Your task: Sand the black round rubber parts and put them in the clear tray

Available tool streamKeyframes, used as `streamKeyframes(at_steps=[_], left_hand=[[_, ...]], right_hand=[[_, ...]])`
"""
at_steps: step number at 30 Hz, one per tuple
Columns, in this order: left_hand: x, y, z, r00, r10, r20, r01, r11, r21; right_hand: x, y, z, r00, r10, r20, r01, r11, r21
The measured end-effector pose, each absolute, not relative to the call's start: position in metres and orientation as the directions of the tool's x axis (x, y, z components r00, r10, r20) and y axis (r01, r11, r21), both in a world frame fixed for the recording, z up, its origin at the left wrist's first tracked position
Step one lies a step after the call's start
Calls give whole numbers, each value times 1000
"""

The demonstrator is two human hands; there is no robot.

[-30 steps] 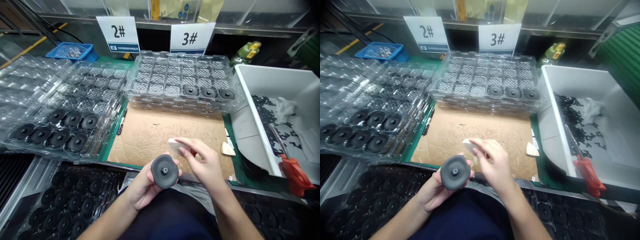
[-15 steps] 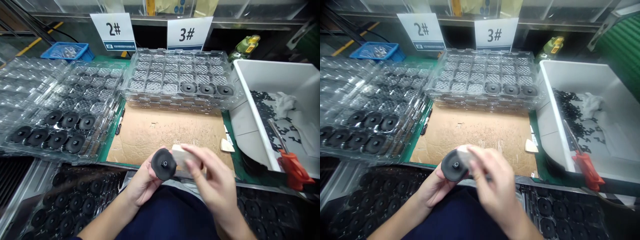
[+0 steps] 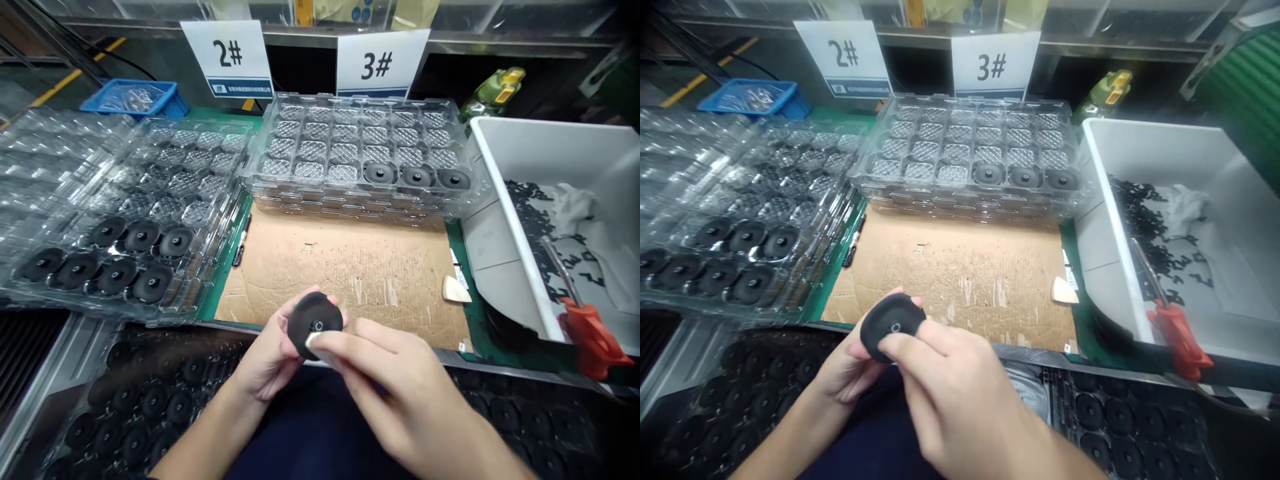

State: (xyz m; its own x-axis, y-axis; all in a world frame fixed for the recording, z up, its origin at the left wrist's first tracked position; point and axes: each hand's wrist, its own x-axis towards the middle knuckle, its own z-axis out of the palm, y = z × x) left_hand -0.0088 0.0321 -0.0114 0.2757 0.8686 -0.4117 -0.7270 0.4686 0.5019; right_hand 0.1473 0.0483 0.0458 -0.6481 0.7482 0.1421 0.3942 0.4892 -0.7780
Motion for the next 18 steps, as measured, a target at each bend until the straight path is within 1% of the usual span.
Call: streamKeyframes(at_steps=[2, 5, 7, 10, 12, 13, 14, 15, 16, 17, 18], left_hand=[[-11, 34, -13, 298, 861, -412, -719, 486, 497], [-9, 37, -13, 299, 865, -404, -732, 479, 484], [-9, 37, -13, 282, 871, -402, -740, 464, 487], [-11, 35, -14, 246, 863, -442, -723, 467, 509], [-12, 33, -15, 228, 867, -442, -732, 452, 510], [-12, 32, -16, 241, 868, -435, -741, 453, 495], [-11, 32, -17, 267, 864, -427, -746, 466, 476], [-10, 31, -17, 305, 854, -421, -742, 490, 457], [-8, 30, -18, 340, 842, -418, -733, 516, 443], [-6, 30, -18, 373, 829, -416, -721, 541, 433], [-5, 29, -18, 393, 822, -413, -711, 556, 431]], right_hand=[[152, 45, 48, -578, 808, 111, 519, 470, -714], [151, 40, 50, -460, 866, 196, 658, 480, -580], [147, 38, 51, -452, 860, 236, 692, 505, -516], [143, 39, 49, -436, 871, 226, 739, 490, -463], [141, 45, 45, -413, 879, 237, 772, 476, -420], [141, 50, 43, -434, 860, 267, 761, 509, -403], [141, 56, 40, -486, 815, 315, 709, 579, -402], [142, 63, 37, -558, 745, 367, 611, 667, -426], [142, 69, 34, -625, 667, 406, 484, 739, -468], [143, 75, 32, -675, 605, 423, 365, 772, -521], [144, 80, 32, -703, 584, 406, 300, 761, -575]])
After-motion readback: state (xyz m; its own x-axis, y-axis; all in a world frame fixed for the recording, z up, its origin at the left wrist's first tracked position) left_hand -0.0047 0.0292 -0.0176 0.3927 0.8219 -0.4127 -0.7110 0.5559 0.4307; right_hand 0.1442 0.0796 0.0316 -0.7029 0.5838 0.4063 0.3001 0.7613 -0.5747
